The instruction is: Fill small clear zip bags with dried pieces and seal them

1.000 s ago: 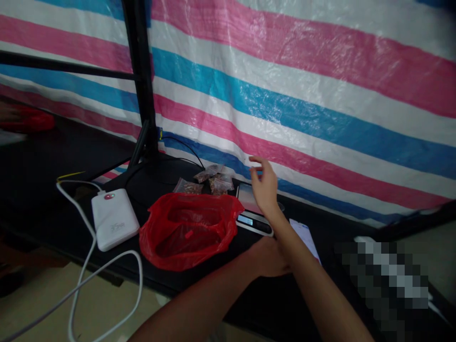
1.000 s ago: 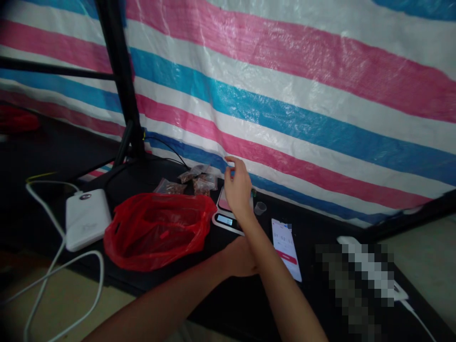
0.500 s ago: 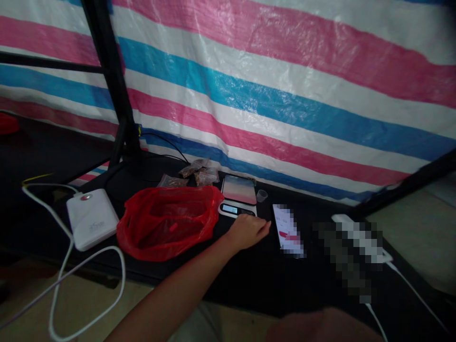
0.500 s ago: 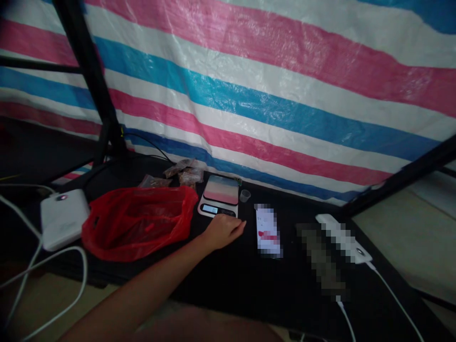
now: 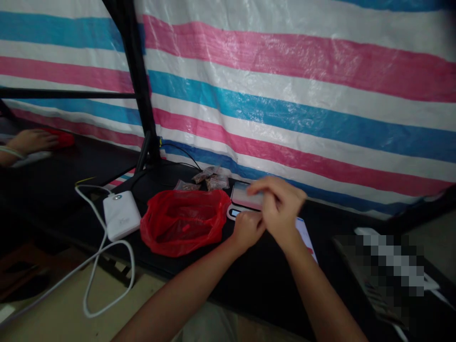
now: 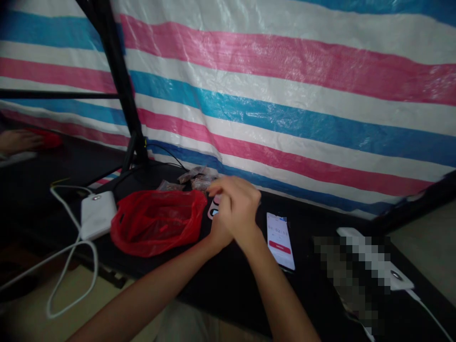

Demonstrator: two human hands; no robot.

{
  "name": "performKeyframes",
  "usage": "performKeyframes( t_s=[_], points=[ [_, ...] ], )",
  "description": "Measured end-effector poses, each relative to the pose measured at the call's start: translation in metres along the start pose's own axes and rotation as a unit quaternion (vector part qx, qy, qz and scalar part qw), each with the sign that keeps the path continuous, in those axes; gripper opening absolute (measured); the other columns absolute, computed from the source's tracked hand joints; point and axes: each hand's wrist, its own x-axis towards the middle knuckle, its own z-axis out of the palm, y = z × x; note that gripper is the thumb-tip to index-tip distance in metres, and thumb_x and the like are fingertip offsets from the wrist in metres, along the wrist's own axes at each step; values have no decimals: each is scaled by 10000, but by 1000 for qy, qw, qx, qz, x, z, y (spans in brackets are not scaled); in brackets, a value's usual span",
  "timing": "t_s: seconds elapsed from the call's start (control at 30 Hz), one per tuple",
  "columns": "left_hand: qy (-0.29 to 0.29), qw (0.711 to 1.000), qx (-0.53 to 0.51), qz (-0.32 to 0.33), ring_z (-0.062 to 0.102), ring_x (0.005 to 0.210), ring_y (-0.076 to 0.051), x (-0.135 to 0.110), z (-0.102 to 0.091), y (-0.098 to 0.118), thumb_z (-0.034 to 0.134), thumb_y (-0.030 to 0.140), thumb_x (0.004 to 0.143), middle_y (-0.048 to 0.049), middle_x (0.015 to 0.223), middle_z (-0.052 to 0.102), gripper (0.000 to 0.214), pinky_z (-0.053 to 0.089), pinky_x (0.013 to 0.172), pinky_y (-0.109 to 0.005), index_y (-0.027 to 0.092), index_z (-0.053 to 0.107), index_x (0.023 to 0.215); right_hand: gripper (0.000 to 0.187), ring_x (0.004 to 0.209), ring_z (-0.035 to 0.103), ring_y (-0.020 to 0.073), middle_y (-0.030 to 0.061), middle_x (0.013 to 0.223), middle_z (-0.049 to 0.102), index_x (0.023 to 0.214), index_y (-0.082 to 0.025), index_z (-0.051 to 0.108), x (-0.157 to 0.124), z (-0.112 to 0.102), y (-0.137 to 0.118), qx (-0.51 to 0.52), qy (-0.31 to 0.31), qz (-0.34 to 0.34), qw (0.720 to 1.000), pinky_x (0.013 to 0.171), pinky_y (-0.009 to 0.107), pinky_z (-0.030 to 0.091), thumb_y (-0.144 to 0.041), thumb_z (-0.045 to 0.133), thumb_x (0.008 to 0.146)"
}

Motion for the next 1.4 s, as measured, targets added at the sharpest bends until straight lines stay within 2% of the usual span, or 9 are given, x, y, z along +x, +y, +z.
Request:
performKeyframes(
  t_s=[0.1, 0.2, 0.33, 0.57, 0.73, 0.93, 1.1, 1.3, 1.4],
  points=[
    [97, 994, 27, -53, 450, 477, -122, 6, -7, -3, 355, 315, 859, -20, 496, 513, 395, 292, 504, -257, 174, 496, 519, 298, 823, 610, 145, -21, 877, 682, 881, -241, 656, 41, 48, 61, -75, -151, 64, 984, 758, 281, 446, -104, 400, 814],
    [184, 977, -5, -103, 406, 475, -107, 12, -13, -7, 308, 347, 881, 4, 483, 451, 430, 275, 493, -248, 173, 436, 509, 224, 998, 552, 182, 30, 1053, 651, 1002, -234, 638, 52, 89, 104, -151, -316, 88, 933, 845, 305, 393, -261, 507, 822],
    [209, 968, -72, -117, 369, 484, -98, 17, -16, -12, 306, 384, 881, 19, 485, 405, 433, 264, 483, -238, 173, 390, 513, 252, 1040, 522, 223, 63, 1049, 647, 973, -239, 650, 43, 119, 118, -210, -379, 89, 897, 869, 357, 341, -388, 576, 784],
    [202, 966, -102, -126, 339, 489, -90, 17, -18, -13, 346, 395, 863, 33, 487, 367, 410, 239, 485, -234, 165, 394, 526, 200, 940, 580, 189, 52, 976, 678, 936, -211, 650, 31, 125, 121, -199, -367, 119, 901, 826, 299, 362, -300, 609, 762],
    [217, 963, -95, -126, 338, 480, -90, 22, -25, -11, 351, 390, 863, 38, 470, 352, 423, 254, 493, -227, 169, 374, 503, 154, 867, 612, 175, 38, 905, 695, 854, -213, 673, 28, 114, 123, -183, -343, 143, 910, 765, 270, 405, -308, 576, 781],
    [174, 967, -144, -115, 420, 554, -100, 30, -25, -10, 391, 440, 845, 37, 577, 430, 326, 333, 537, -196, 175, 464, 670, 102, 652, 611, 119, 12, 771, 665, 792, -168, 629, 3, 57, 102, 20, -120, 191, 974, 620, 215, 452, -223, 544, 778],
    [52, 982, -149, -104, 398, 453, -83, 31, -25, -6, 496, 454, 784, 55, 491, 424, 324, 315, 464, -187, 168, 503, 631, 116, 721, 581, 136, 16, 753, 601, 722, -187, 584, -41, 20, 78, -17, 13, 158, 987, 681, 241, 457, -223, 511, 805],
    [32, 982, -167, -81, 426, 463, -74, 31, -29, 1, 554, 386, 739, 48, 512, 470, 251, 343, 466, -182, 155, 536, 643, 146, 804, 563, 146, 37, 849, 574, 768, -199, 555, -60, 22, 75, -47, -6, 137, 989, 728, 248, 456, -196, 437, 854],
    [32, 975, -177, -130, 432, 434, -72, 31, -31, 3, 555, 376, 697, 51, 503, 471, 235, 331, 428, -180, 155, 513, 629, 166, 826, 560, 148, 41, 868, 569, 799, -197, 556, -62, 23, 76, -57, -32, 112, 992, 764, 253, 449, -203, 407, 873]
  ],
)
